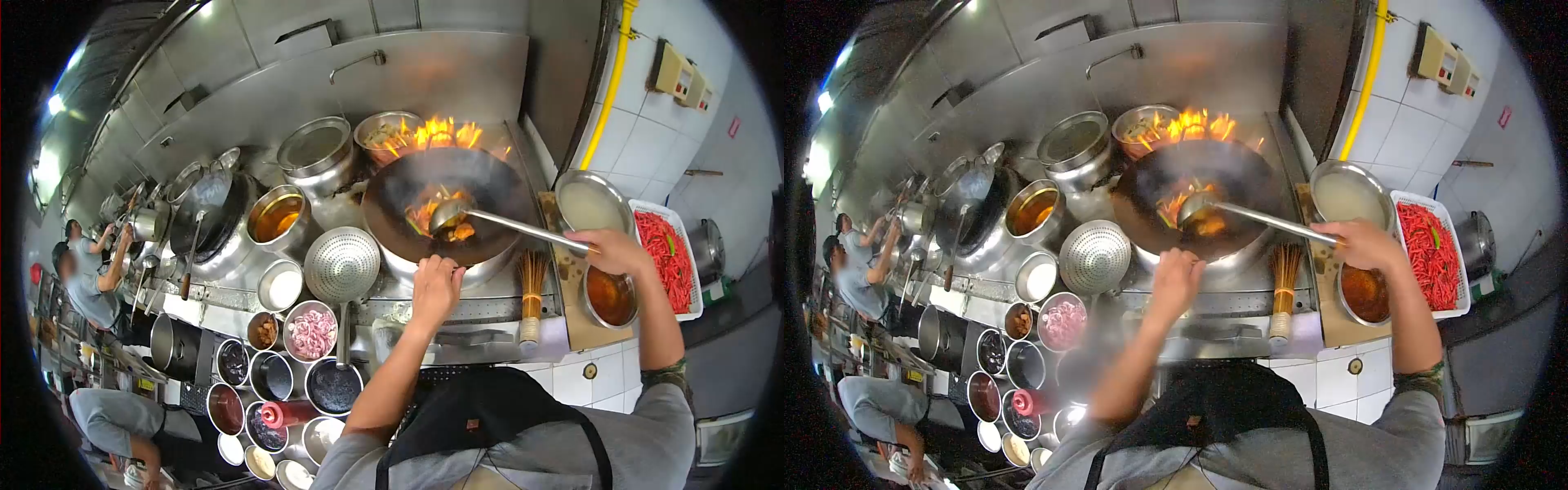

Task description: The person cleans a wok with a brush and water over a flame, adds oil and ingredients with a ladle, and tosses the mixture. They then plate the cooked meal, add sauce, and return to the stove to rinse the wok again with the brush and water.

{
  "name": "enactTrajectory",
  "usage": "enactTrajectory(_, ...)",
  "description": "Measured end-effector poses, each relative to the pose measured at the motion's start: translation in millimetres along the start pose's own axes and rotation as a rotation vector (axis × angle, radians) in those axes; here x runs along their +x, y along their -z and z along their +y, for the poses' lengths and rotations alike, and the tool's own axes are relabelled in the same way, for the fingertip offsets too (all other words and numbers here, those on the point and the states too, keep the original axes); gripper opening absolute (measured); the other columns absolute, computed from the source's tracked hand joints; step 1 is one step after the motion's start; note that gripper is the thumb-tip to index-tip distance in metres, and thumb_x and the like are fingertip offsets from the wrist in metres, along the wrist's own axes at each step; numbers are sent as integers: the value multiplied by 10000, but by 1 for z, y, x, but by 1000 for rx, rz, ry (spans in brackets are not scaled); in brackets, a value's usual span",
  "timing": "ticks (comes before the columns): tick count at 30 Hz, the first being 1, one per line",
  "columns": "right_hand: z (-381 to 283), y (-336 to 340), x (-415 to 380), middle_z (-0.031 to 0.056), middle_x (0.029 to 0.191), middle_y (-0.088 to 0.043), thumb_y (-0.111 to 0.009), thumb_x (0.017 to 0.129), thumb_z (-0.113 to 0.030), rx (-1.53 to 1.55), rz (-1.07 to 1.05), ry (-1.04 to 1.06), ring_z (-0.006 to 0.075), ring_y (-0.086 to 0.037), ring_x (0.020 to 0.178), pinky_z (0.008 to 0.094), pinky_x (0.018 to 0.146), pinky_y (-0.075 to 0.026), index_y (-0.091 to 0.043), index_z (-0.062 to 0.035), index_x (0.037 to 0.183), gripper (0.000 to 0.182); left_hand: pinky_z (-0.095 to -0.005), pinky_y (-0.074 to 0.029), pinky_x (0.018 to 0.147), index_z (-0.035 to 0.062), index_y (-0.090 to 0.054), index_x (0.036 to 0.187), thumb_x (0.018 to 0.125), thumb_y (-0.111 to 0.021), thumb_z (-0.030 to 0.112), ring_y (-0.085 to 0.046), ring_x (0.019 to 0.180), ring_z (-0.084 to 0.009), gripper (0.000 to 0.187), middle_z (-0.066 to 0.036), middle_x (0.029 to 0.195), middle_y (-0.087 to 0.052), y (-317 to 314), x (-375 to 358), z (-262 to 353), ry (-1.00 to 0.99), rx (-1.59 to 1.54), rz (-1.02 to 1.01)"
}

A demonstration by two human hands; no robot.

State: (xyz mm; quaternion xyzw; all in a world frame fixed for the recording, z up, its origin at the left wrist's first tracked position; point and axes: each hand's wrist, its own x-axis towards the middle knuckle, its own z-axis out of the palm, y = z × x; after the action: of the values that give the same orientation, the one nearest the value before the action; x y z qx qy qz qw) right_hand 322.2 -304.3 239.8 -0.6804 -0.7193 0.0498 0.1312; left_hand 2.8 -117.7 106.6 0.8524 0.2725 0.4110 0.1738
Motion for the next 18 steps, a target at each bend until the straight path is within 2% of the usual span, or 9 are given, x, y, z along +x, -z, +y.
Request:
enactTrajectory(3, -44, -14, 11, 228, 1005, -683, -555, 825, -50, -65, -24, -329, 399, -659, 868, 453, 789, -516, -593, -140, 1345, 530, -484, -432, 741, 48, -638, 899, 846, -699, 156, -540, 895, -369, 135, -137, 898, -573, -14, -39, -8, 76, 159, -103)
enactTrajectory(4, -44, -20, -2, 233, 961, -677, -579, 808, -21, -108, 49, -314, 427, -642, 818, 459, 776, -524, -580, -199, 1365, 585, -489, -432, 744, 47, -637, 894, 846, -699, 164, -542, 900, -375, 141, -145, 896, -576, -14, -65, -10, 49, 113, -113)
enactTrajectory(7, -35, -23, -47, 232, 880, -669, -584, 805, 10, 45, 268, -145, 369, -649, 732, 425, 747, -528, -567, -198, 1383, 614, -500, -429, 744, 48, -621, 863, 843, -699, 174, -539, 903, -387, 150, -170, 886, -573, 25, -83, 17, -5, -12, -87)
enactTrajectory(10, -57, -22, -64, 146, 1005, -664, -619, 815, 14, 416, 143, -438, 182, -613, 832, 297, 816, -491, -558, -132, 1392, 599, -466, -416, 748, 57, -610, 855, 853, -686, 142, -531, 886, -362, 114, -133, 869, -553, 42, -21, 29, 44, 29, -22)
enactTrajectory(11, -60, -28, -61, 137, 1045, -663, -622, 815, 24, 466, 132, -476, 178, -613, 859, 291, 824, -487, -553, -120, 1394, 601, -457, -420, 741, 54, -611, 859, 859, -680, 143, -532, 887, -356, 112, -130, 878, -559, 36, -6, 24, 27, 82, -3)
enactTrajectory(13, -56, -54, -50, 120, 1126, -662, -627, 815, 44, 565, 109, -545, 171, -613, 912, 279, 839, -480, -543, -95, 1399, 606, -463, -444, 782, 43, -631, 908, 866, -665, 125, -547, 914, -359, 98, -127, 925, -582, 18, 6, 1, 28, 13, -51)
enactTrajectory(15, -50, -91, -38, 75, 1106, -666, -633, 834, 63, 730, 266, -416, 145, -603, 905, 266, 844, -484, -511, -64, 1415, 607, -468, -457, 821, 35, -641, 963, 866, -655, 108, -561, 956, -362, 122, -127, 965, -600, 3, 11, -17, 14, -15, -80)
enactTrajectory(16, -54, -94, -40, 74, 1061, -656, -634, 843, 55, 722, 268, -436, 136, -602, 866, 265, 797, -496, -493, -64, 1427, 612, -458, -462, 921, 28, -635, 1121, 879, -645, 102, -567, 1062, -381, 254, -159, 1080, -620, 9, 7, -18, -9, -59, -56)
enactTrajectory(18, -61, -98, -54, 67, 983, -632, -632, 863, 35, 794, 258, -507, 118, -591, 788, 264, 700, -502, -462, -69, 1448, 617, -454, -443, 979, 11, -600, 1206, 880, -659, 129, -553, 1130, -393, 351, -200, 1163, -607, 32, -20, -15, 82, 30, 3)
